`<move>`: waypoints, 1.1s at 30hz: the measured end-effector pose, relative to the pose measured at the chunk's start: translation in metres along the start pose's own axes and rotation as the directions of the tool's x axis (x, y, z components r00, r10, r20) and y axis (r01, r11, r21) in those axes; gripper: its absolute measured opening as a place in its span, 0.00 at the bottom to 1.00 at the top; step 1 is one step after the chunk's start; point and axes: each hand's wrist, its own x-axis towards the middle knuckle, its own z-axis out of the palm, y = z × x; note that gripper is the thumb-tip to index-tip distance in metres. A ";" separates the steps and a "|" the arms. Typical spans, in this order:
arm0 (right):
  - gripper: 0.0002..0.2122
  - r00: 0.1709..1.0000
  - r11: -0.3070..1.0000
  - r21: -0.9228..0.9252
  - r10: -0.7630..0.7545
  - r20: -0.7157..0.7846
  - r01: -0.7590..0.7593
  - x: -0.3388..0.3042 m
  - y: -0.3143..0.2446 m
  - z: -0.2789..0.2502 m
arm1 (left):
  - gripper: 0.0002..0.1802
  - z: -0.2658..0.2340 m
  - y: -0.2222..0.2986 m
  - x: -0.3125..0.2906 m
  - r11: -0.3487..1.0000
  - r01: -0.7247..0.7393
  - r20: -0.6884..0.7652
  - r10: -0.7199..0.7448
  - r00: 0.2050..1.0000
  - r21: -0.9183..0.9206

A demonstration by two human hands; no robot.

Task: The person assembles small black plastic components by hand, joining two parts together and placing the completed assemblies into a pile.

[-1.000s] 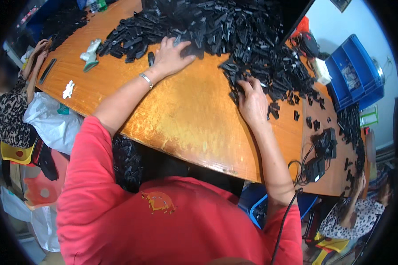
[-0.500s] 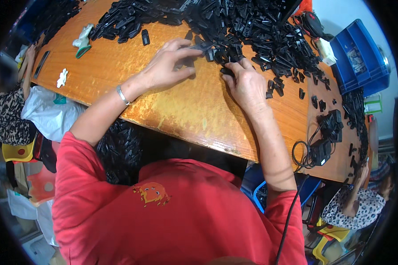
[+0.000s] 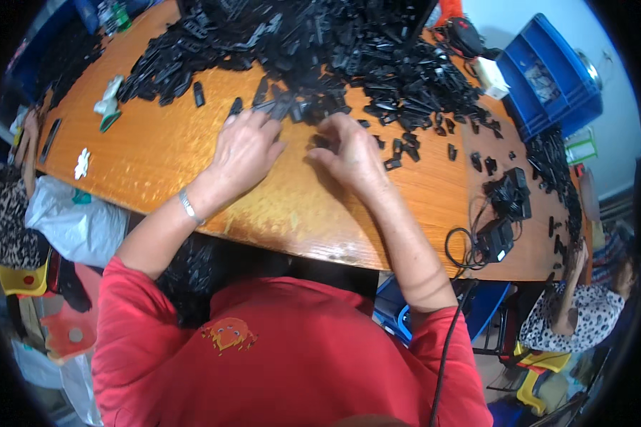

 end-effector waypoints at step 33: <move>0.13 0.971 0.942 -0.333 0.127 0.200 -0.055 -0.003 0.010 -0.023 | 0.11 -0.002 -0.002 -0.040 0.959 -0.258 -0.038 0.255 0.966 -0.121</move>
